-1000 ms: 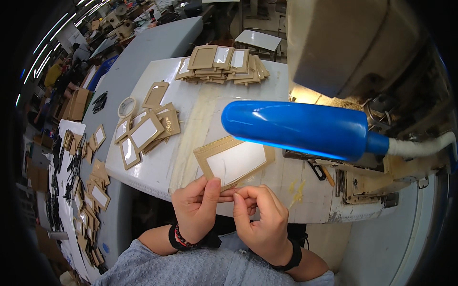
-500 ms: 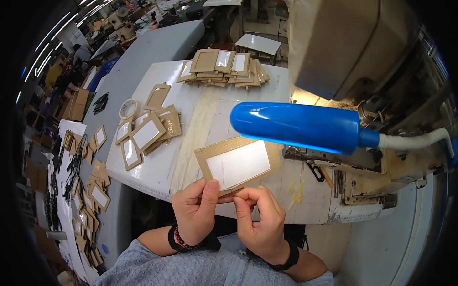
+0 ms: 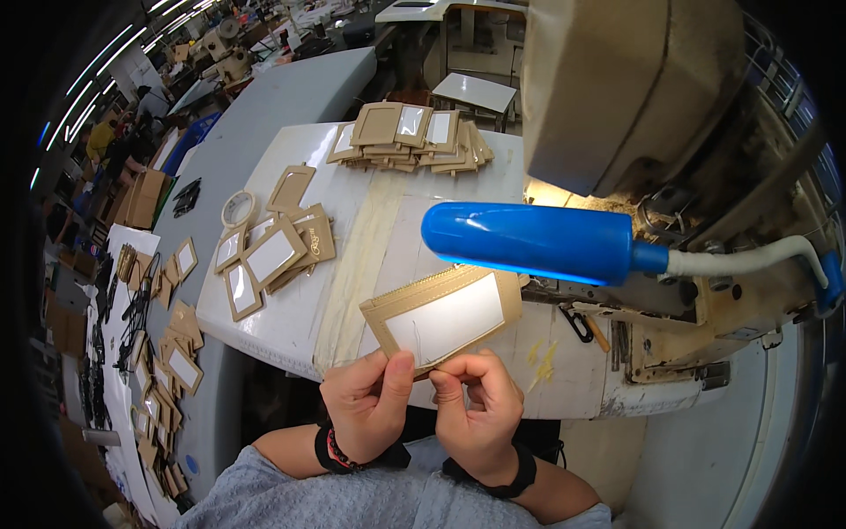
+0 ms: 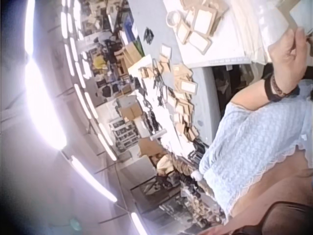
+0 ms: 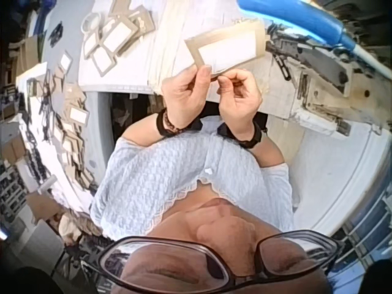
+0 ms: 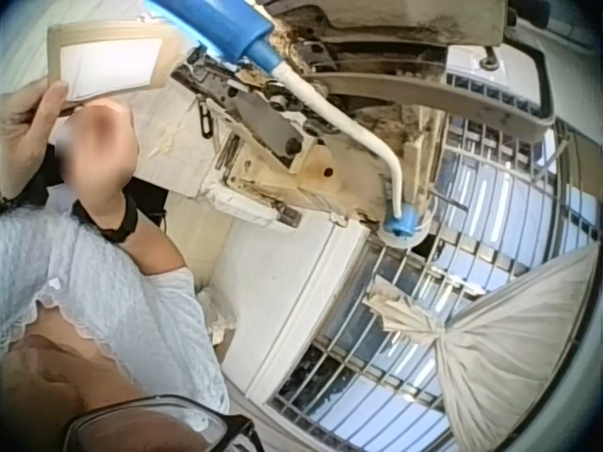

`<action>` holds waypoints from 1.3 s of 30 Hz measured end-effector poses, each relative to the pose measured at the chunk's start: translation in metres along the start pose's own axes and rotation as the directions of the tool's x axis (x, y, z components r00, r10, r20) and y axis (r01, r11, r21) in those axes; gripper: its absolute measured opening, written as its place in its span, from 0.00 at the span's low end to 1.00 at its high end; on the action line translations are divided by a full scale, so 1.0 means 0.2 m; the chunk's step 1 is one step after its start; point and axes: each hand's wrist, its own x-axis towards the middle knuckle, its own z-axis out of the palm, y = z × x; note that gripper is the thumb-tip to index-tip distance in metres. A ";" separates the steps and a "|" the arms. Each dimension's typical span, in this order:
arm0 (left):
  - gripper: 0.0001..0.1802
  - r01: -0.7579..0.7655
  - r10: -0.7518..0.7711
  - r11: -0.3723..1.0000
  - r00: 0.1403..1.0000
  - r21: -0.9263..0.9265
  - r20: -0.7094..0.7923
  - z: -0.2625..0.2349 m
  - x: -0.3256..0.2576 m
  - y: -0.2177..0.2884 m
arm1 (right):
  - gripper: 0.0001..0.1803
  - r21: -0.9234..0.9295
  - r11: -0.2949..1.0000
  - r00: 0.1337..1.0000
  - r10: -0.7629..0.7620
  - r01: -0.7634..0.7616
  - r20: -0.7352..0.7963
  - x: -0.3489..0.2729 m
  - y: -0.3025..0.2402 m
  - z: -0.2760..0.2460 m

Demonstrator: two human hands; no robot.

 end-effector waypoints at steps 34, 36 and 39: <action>0.19 -0.329 0.295 0.912 0.941 0.247 0.165 0.02 -0.02 -0.08 | 0.16 -0.264 0.923 0.960 -0.275 0.281 0.060 0.05 0.04 -0.01; 0.18 -0.300 0.256 0.912 0.949 0.280 0.185 0.02 -0.03 -0.09 | 0.15 -0.181 0.967 0.984 -0.177 0.177 0.016 0.04 0.03 -0.01; 0.10 -0.319 0.286 0.916 0.944 0.243 0.163 0.03 0.00 -0.05 | 0.13 -0.024 0.996 0.994 -0.089 0.087 -0.062 0.04 -0.01 0.00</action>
